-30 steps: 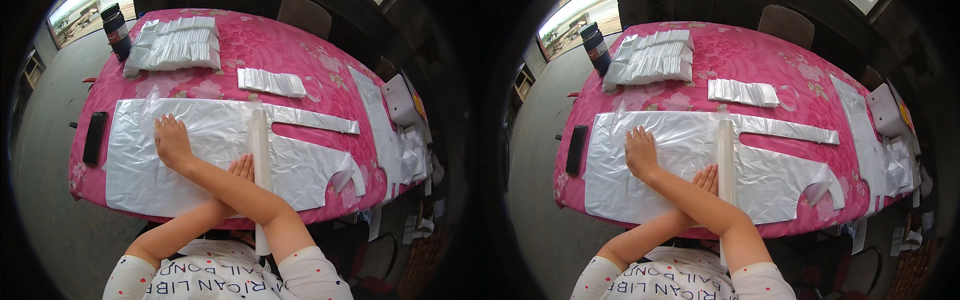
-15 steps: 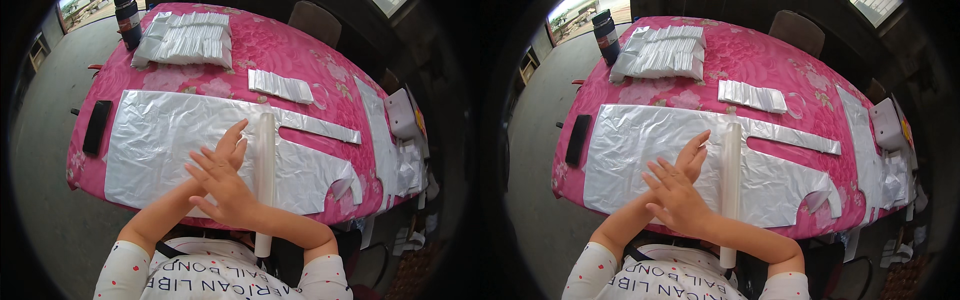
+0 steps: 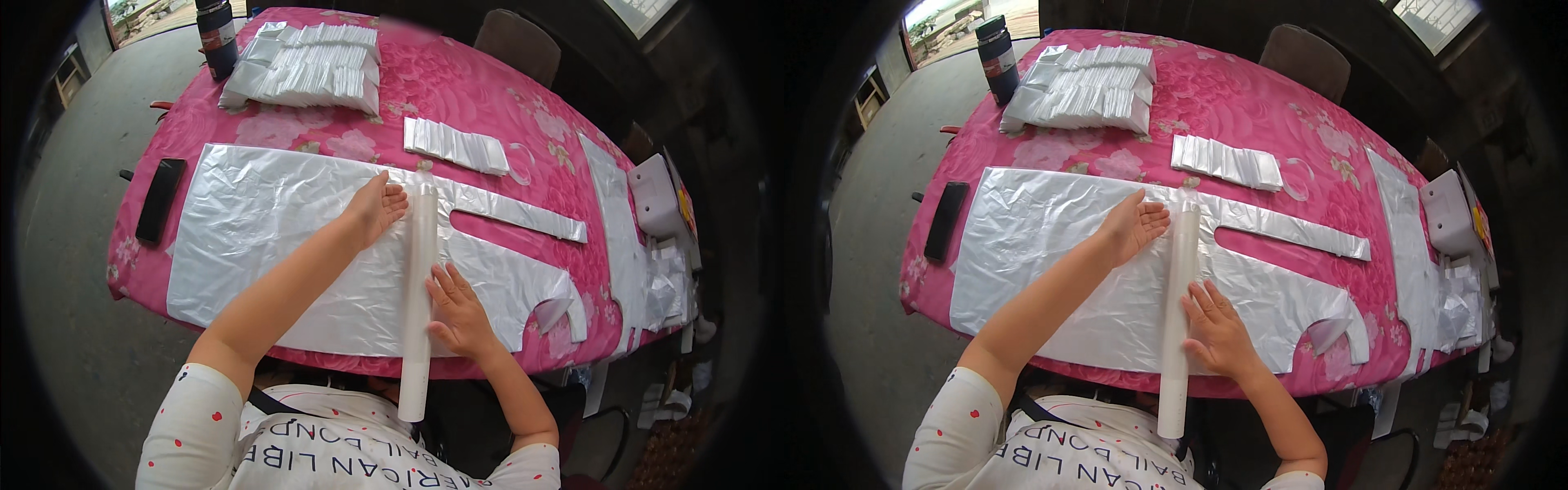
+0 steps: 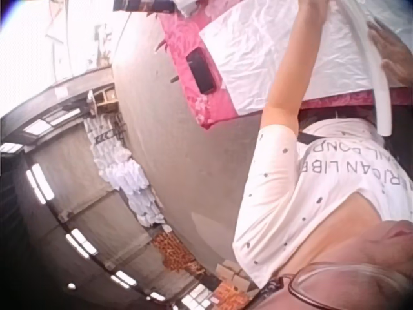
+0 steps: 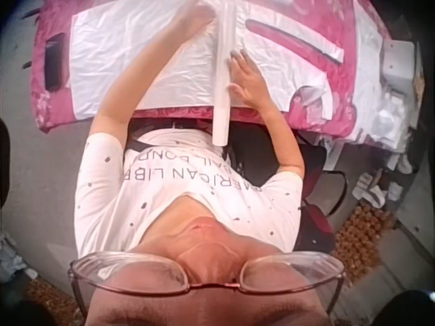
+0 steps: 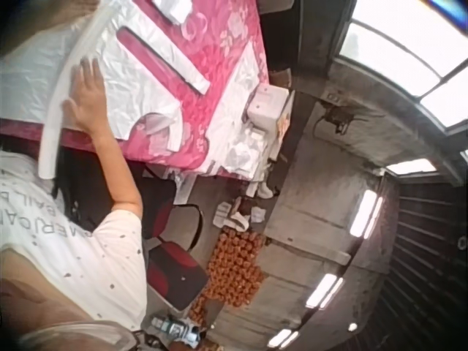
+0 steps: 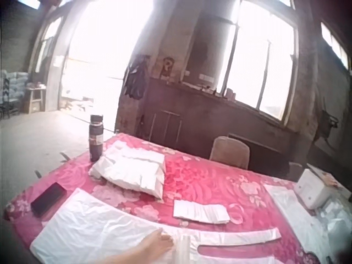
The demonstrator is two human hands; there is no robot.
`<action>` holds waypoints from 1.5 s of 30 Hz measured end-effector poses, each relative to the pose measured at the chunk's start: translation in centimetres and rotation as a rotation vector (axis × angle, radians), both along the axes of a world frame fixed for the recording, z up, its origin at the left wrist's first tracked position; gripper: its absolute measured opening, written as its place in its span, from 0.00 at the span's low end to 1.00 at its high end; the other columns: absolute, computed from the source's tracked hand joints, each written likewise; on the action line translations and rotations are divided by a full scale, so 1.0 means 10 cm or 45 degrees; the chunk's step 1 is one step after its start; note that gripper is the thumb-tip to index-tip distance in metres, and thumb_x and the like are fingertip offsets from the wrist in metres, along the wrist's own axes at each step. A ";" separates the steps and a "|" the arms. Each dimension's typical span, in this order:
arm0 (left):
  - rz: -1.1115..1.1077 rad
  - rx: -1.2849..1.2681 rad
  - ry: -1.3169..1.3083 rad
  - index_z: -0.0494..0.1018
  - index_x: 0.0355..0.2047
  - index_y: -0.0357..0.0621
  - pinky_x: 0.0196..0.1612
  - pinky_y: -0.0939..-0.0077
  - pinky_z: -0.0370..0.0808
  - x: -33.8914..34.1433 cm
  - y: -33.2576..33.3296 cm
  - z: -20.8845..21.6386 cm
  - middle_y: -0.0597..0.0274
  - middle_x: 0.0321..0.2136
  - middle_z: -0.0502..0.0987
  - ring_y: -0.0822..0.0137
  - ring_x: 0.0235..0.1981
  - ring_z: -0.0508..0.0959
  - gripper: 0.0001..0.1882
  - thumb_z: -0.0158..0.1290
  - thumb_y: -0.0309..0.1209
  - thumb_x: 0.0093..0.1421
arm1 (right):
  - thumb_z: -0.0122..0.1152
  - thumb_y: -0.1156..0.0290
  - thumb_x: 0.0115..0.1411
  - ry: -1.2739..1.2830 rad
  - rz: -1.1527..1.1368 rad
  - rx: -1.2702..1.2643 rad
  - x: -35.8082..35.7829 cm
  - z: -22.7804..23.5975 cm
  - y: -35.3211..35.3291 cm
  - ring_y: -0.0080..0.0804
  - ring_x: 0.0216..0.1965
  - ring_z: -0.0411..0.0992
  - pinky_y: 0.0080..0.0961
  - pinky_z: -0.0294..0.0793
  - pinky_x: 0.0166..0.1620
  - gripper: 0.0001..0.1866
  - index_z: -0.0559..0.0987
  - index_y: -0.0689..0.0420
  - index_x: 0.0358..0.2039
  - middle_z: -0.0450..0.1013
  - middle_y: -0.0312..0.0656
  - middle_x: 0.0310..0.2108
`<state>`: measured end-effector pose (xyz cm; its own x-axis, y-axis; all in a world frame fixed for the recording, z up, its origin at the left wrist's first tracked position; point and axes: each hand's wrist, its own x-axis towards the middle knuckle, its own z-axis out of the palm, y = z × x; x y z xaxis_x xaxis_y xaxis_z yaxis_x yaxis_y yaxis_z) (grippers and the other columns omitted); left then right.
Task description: The person unrolls a roll of clear plastic sheeting on a pink table, tears off rectangular pieces by hand, and stacks them. The person repeats this process multiple times, creating a growing pile of cut plastic sheets.
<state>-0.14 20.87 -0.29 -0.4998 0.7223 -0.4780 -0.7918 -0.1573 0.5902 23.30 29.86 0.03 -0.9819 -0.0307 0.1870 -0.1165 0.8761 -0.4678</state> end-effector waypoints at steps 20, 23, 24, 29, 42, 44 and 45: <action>0.331 -0.498 0.744 0.65 0.48 0.35 0.47 0.73 0.69 0.52 -3.89 0.12 0.53 0.43 0.73 0.66 0.43 0.74 0.23 0.34 0.43 0.66 | 0.45 0.56 0.60 0.123 0.643 0.071 -1.61 0.07 -1.33 0.42 0.61 0.54 0.39 0.50 0.61 0.25 0.66 0.56 0.54 0.59 0.43 0.58; 0.372 -0.529 0.725 0.65 0.48 0.34 0.46 0.74 0.70 0.63 -4.01 0.07 0.52 0.43 0.73 0.67 0.42 0.74 0.24 0.35 0.44 0.65 | 0.42 0.52 0.60 0.072 0.755 0.237 -1.81 -0.02 -1.45 0.40 0.64 0.46 0.39 0.42 0.64 0.29 0.62 0.54 0.58 0.53 0.41 0.62; 0.376 -0.538 0.722 0.65 0.48 0.34 0.45 0.75 0.71 0.66 -4.01 0.06 0.51 0.43 0.73 0.67 0.41 0.74 0.25 0.36 0.44 0.65 | 0.42 0.52 0.60 0.095 0.796 0.236 -1.90 -0.04 -1.53 0.40 0.64 0.46 0.39 0.41 0.64 0.29 0.62 0.54 0.58 0.53 0.41 0.62; 0.283 -0.630 0.840 0.63 0.52 0.37 0.43 0.75 0.69 0.77 -3.93 -0.01 0.57 0.40 0.72 0.68 0.35 0.72 0.21 0.44 0.34 0.60 | 0.45 0.53 0.59 0.079 0.871 0.238 -2.47 -0.06 -2.21 0.40 0.64 0.46 0.39 0.40 0.64 0.28 0.65 0.55 0.56 0.55 0.42 0.61; -0.039 -0.870 0.928 0.51 0.58 0.35 0.44 0.68 0.70 0.89 -3.79 -0.02 0.50 0.38 0.71 0.56 0.41 0.73 0.40 0.58 0.26 0.45 | 0.54 0.74 0.48 0.316 -0.211 -0.788 -2.66 -0.37 -3.05 0.49 0.62 0.47 0.43 0.44 0.62 0.44 0.42 0.63 0.62 0.42 0.61 0.61; -0.008 -0.314 0.442 0.53 0.58 0.36 0.37 0.74 0.72 0.95 -3.77 0.02 0.59 0.35 0.71 0.69 0.33 0.74 0.39 0.58 0.29 0.47 | 0.56 0.72 0.49 0.230 -0.223 -1.440 -2.58 -0.22 -2.94 0.47 0.60 0.54 0.40 0.54 0.59 0.43 0.43 0.64 0.61 0.48 0.59 0.59; 0.019 0.010 0.232 0.53 0.58 0.35 0.36 0.74 0.73 0.97 -3.73 0.05 0.59 0.34 0.70 0.70 0.32 0.74 0.40 0.58 0.31 0.46 | 0.60 0.69 0.49 -0.145 -0.129 -2.042 -2.48 -0.06 -2.84 0.37 0.51 0.64 0.31 0.67 0.51 0.41 0.48 0.64 0.59 0.58 0.52 0.52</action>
